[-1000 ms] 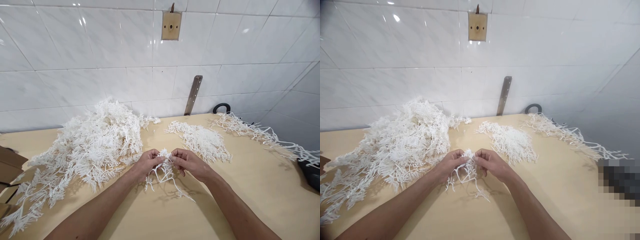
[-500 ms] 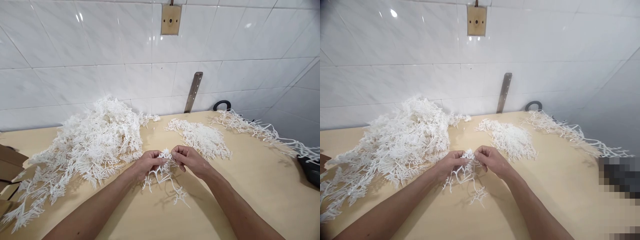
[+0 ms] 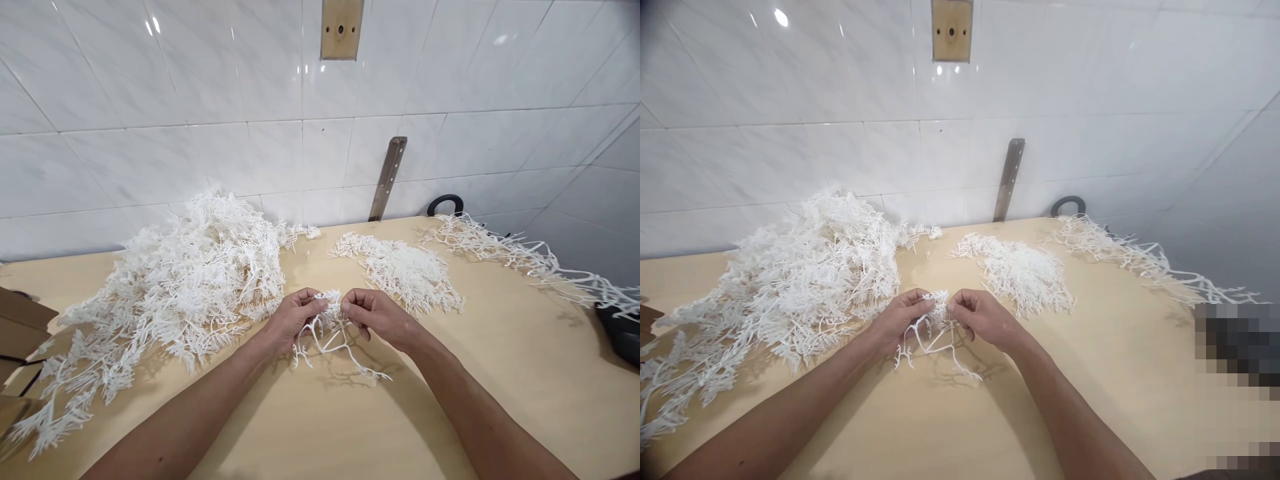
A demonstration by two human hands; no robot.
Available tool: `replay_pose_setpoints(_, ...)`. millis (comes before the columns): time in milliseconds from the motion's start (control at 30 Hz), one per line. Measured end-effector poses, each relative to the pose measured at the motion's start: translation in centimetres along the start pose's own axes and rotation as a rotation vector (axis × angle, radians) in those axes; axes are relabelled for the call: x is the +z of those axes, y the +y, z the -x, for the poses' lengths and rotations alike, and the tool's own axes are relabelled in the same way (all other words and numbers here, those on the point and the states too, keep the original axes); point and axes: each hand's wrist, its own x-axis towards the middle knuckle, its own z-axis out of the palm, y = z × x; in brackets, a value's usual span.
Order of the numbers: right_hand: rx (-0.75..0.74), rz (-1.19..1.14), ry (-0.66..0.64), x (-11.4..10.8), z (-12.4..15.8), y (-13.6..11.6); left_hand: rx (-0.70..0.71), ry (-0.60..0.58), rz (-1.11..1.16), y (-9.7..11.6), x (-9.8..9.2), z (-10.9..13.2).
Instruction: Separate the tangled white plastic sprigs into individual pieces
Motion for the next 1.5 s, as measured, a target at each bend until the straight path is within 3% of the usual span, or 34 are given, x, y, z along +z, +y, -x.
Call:
replay_pose_setpoints(267,0.033,-0.062,0.098,0.0,-0.2,0.0,0.012,0.129,-0.268,0.1,0.5,0.4)
replay_pose_setpoints(600,0.063,-0.129,0.227,-0.1,-0.6,0.5,0.086,-0.056,-0.396,0.9,0.3,0.8)
replay_pose_setpoints(733,0.068,-0.174,0.265,-0.1,-0.8,0.8,0.185,-0.088,-0.537,1.0,0.3,1.0)
replay_pose_setpoints(833,0.066,-0.201,0.254,0.0,-0.8,0.7,0.177,-0.061,-0.636,0.9,0.5,1.0)
replay_pose_setpoints(1033,0.033,-0.16,0.2,0.1,-0.6,0.2,0.077,-0.008,-0.534,0.8,0.5,0.7)
replay_pose_setpoints(1300,-0.012,0.277,0.312,-0.1,-0.2,-0.4,0.073,-0.012,-0.354,0.5,-0.1,0.2)
replay_pose_setpoints(1500,0.011,0.345,0.078,-0.1,0.0,-0.4,0.098,0.006,-0.342,0.7,-0.1,0.3)
